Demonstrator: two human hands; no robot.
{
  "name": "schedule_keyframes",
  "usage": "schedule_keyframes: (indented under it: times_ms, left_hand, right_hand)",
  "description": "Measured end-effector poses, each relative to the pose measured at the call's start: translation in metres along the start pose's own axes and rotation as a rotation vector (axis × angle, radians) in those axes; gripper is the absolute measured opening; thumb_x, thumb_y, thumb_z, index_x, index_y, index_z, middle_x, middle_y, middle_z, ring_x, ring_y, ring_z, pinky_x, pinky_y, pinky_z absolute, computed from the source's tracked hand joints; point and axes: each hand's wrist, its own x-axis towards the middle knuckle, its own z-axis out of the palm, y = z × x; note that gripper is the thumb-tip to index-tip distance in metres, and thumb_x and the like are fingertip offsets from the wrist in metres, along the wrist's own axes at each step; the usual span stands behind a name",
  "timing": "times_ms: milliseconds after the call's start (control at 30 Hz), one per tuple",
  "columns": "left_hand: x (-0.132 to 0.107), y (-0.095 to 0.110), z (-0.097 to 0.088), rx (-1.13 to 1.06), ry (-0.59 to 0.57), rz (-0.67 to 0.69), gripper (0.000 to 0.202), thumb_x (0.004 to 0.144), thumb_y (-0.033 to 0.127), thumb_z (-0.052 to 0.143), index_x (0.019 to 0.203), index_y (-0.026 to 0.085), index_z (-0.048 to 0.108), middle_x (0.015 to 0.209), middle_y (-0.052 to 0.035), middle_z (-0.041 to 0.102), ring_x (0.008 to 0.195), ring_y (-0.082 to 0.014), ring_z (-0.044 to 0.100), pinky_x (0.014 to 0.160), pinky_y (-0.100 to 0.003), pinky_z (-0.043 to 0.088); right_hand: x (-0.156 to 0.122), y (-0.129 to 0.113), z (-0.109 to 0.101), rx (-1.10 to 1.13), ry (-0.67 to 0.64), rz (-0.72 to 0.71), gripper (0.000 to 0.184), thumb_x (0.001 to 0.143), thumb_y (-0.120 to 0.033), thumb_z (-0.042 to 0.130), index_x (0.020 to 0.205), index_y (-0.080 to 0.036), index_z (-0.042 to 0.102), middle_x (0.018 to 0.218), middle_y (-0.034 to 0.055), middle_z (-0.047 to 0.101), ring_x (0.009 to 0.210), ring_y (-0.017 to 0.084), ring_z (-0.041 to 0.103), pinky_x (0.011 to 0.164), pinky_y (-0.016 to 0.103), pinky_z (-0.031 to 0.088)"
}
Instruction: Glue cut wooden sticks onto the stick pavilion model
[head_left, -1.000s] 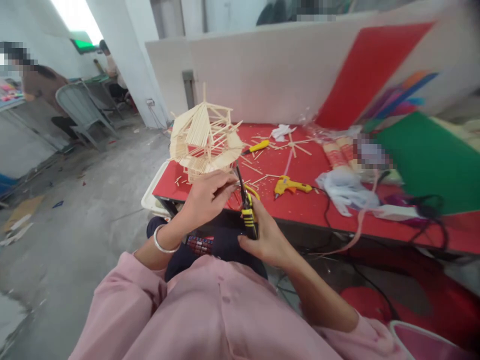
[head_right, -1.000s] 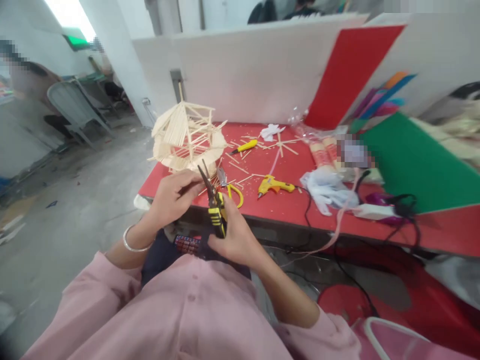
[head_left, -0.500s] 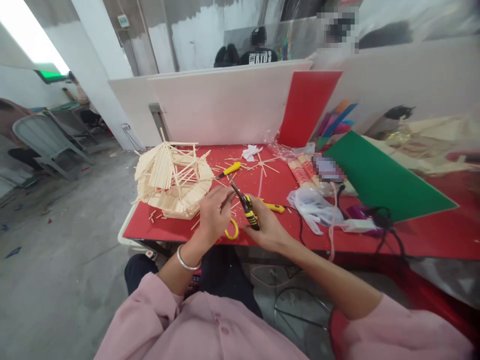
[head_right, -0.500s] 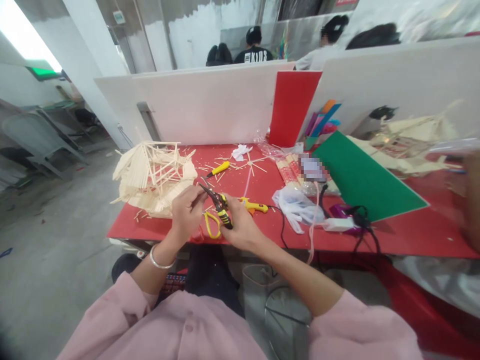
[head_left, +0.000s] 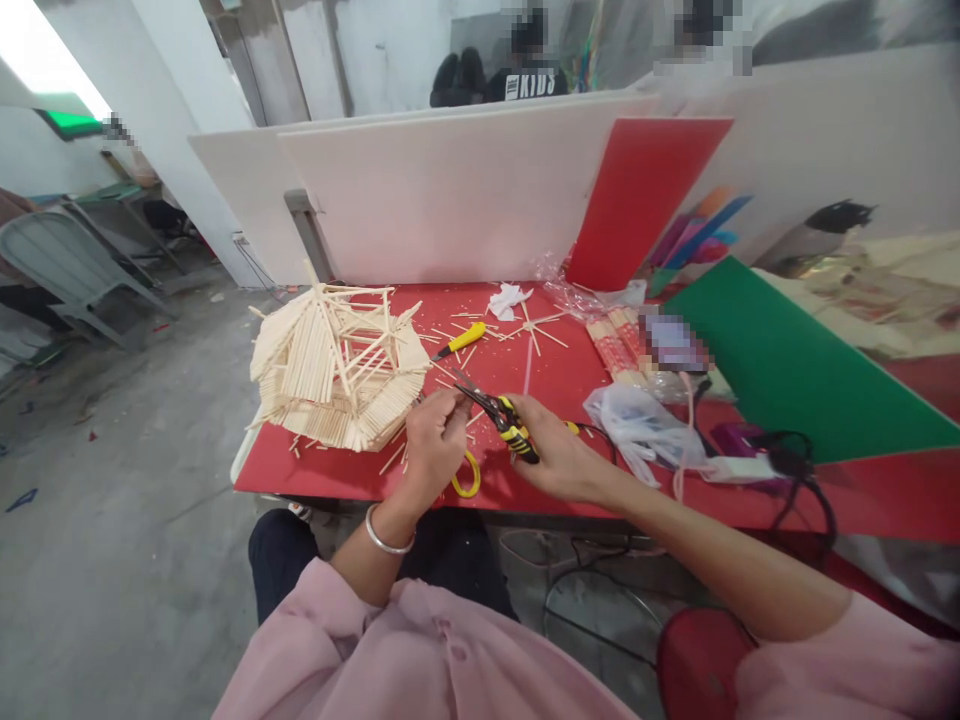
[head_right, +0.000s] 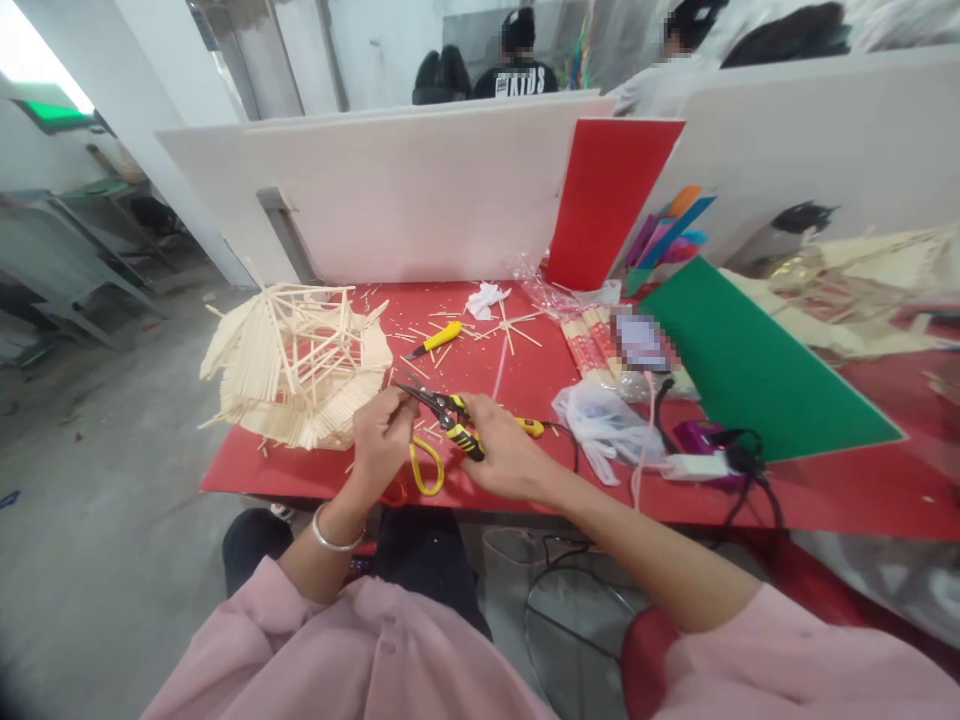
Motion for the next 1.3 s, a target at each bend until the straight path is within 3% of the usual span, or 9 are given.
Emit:
schedule_keyframes:
  times_ms: [167, 267, 400, 633, 767, 867, 1067, 1167, 1300]
  left_hand:
    - [0.003, 0.0, -0.007, -0.157, -0.103, -0.226, 0.026, 0.087, 0.021, 0.056, 0.062, 0.019, 0.052, 0.055, 0.0043, 0.048, 0.054, -0.0102, 0.044, 0.055, -0.022, 0.035]
    - [0.001, 0.0, -0.007, -0.216, -0.086, -0.29, 0.026, 0.087, 0.028, 0.061, 0.063, 0.019, 0.056, 0.056, 0.0036, 0.05, 0.054, -0.0098, 0.045, 0.052, -0.022, 0.034]
    - [0.001, 0.003, -0.002, -0.326, -0.111, -0.367, 0.028, 0.085, 0.041, 0.067, 0.07, 0.018, 0.064, 0.056, 0.0036, 0.052, 0.049, -0.0083, 0.045, 0.048, -0.021, 0.034]
    - [-0.001, 0.0, 0.002, -0.533, -0.078, -0.48, 0.035, 0.084, 0.052, 0.07, 0.085, 0.017, 0.065, 0.069, 0.0005, 0.068, 0.038, -0.004, 0.044, 0.038, -0.019, 0.035]
    - [-0.01, 0.008, -0.003, -0.646, -0.133, -0.478, 0.036, 0.083, 0.05, 0.075, 0.088, 0.016, 0.065, 0.067, -0.0015, 0.071, 0.038, -0.0056, 0.051, 0.036, -0.017, 0.034]
    - [-0.019, 0.021, -0.018, -0.705, -0.182, -0.456, 0.03, 0.085, 0.044, 0.076, 0.094, 0.016, 0.068, 0.055, 0.0026, 0.065, 0.032, -0.0054, 0.048, 0.033, -0.016, 0.033]
    - [-0.031, 0.041, -0.065, -0.845, -0.056, -0.593, 0.03, 0.082, 0.043, 0.079, 0.081, 0.015, 0.07, 0.057, 0.0034, 0.063, 0.029, -0.0041, 0.046, 0.025, -0.015, 0.025]
    - [-0.029, 0.044, -0.081, -0.874, 0.056, -0.663, 0.029, 0.077, 0.039, 0.084, 0.078, 0.014, 0.069, 0.057, 0.0041, 0.063, 0.029, -0.0017, 0.041, 0.026, -0.014, 0.026]
    - [-0.025, 0.043, -0.094, -0.927, 0.136, -0.741, 0.025, 0.069, 0.029, 0.088, 0.075, 0.014, 0.069, 0.058, 0.0037, 0.064, 0.032, -0.0001, 0.04, 0.029, -0.012, 0.027]
  right_hand:
    - [0.001, 0.001, -0.006, -0.039, -0.021, -0.04, 0.071, 0.073, -0.024, 0.055, 0.142, -0.016, 0.04, 0.132, 0.0188, 0.058, 0.122, 0.032, 0.059, 0.104, 0.049, 0.047]
    - [0.001, 0.001, 0.0, -0.079, -0.003, 0.046, 0.058, 0.072, -0.025, 0.055, 0.128, -0.017, 0.049, 0.112, 0.0144, 0.067, 0.102, 0.03, 0.066, 0.088, 0.041, 0.051]
    - [0.002, -0.002, 0.002, -0.123, 0.014, 0.234, 0.036, 0.072, -0.024, 0.051, 0.108, -0.021, 0.052, 0.079, 0.0041, 0.065, 0.072, 0.024, 0.064, 0.066, 0.031, 0.045]
    - [0.001, -0.012, -0.018, 0.057, -0.047, 0.295, 0.054, 0.072, -0.026, 0.055, 0.126, -0.02, 0.053, 0.098, 0.0051, 0.07, 0.084, 0.021, 0.066, 0.078, 0.033, 0.05]
    - [0.019, -0.017, 0.002, 0.137, -0.114, 0.397, 0.072, 0.077, -0.04, 0.059, 0.145, -0.02, 0.045, 0.131, 0.0112, 0.066, 0.113, 0.027, 0.065, 0.098, 0.041, 0.05]
    - [0.046, -0.027, 0.03, 0.011, -0.171, 0.519, 0.081, 0.083, -0.053, 0.056, 0.154, -0.018, 0.037, 0.146, 0.018, 0.055, 0.132, 0.033, 0.055, 0.107, 0.044, 0.045]
    - [0.082, -0.036, 0.078, -0.323, -0.038, 0.708, 0.09, 0.088, -0.064, 0.047, 0.156, -0.008, 0.031, 0.136, 0.0308, 0.052, 0.128, 0.043, 0.055, 0.098, 0.055, 0.047]
    - [0.088, -0.031, 0.091, -0.289, 0.033, 0.652, 0.092, 0.087, -0.068, 0.048, 0.149, 0.0, 0.039, 0.13, 0.0356, 0.052, 0.123, 0.047, 0.056, 0.093, 0.059, 0.048]
    - [0.085, -0.026, 0.087, -0.282, 0.119, 0.53, 0.068, 0.093, -0.05, 0.044, 0.14, -0.001, 0.05, 0.13, 0.0335, 0.055, 0.123, 0.044, 0.055, 0.096, 0.056, 0.047]
